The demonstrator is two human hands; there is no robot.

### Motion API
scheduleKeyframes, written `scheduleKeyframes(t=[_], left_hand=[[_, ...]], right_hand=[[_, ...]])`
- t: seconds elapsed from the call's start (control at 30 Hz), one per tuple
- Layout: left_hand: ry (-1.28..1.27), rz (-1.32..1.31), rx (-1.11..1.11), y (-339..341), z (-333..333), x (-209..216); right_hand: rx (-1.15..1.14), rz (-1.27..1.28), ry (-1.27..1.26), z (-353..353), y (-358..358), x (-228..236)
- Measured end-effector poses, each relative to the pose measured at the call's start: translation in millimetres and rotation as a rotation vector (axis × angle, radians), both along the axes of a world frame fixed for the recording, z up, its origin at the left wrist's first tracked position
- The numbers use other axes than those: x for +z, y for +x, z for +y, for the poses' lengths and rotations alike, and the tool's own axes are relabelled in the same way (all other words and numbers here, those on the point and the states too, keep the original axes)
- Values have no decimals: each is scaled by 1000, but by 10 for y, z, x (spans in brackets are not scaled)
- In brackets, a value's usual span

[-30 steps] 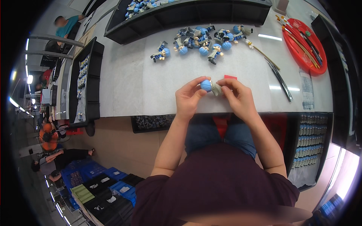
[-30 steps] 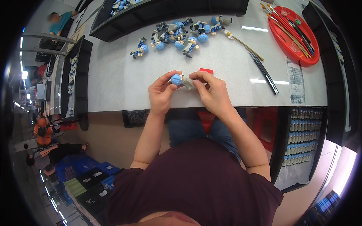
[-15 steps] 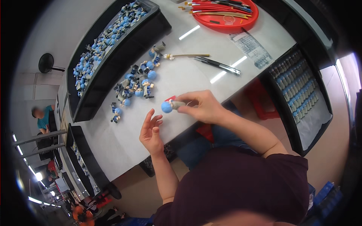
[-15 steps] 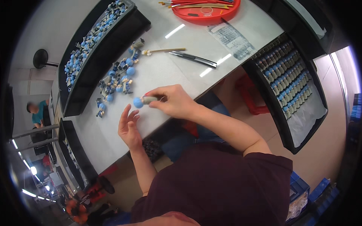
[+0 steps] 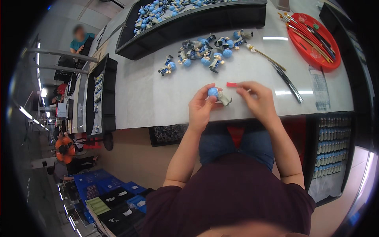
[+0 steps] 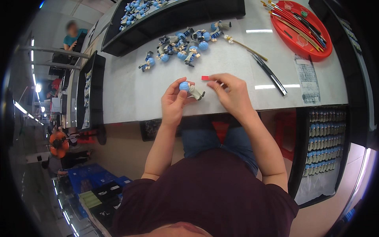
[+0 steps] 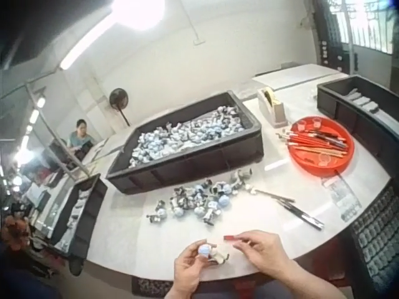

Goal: The person assembles small blue toy figures by hand.

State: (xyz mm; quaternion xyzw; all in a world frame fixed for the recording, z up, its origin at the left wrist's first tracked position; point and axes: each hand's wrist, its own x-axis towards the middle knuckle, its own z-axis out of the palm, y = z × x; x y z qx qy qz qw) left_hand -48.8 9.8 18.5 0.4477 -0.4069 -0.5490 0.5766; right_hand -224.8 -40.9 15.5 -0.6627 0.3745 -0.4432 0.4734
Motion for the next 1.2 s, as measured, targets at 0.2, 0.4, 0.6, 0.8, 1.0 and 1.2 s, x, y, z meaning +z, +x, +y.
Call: scheduleKeyframes(t=[0.2, 0.4, 0.6, 0.8, 1.0, 1.2], left_hand=[[-18, 32, 130, 1, 29, -124], [-30, 82, 114, 26, 19, -137], [-72, 25, 71, 80, -4, -182], [-38, 74, 72, 114, 20, -115], [-101, 157, 90, 13, 10, -238], [-302, -105, -38, 72, 110, -297]], right_hand=[[-152, 429, -540, -206, 248, -49], [-160, 322, -226, -159, 196, -2], [-48, -70, 171, -10, 373, 165], [-197, 178, -11, -248, 348, 90], [-182, 206, -476, -84, 212, 159], [46, 126, -230, 183, 152, 16]])
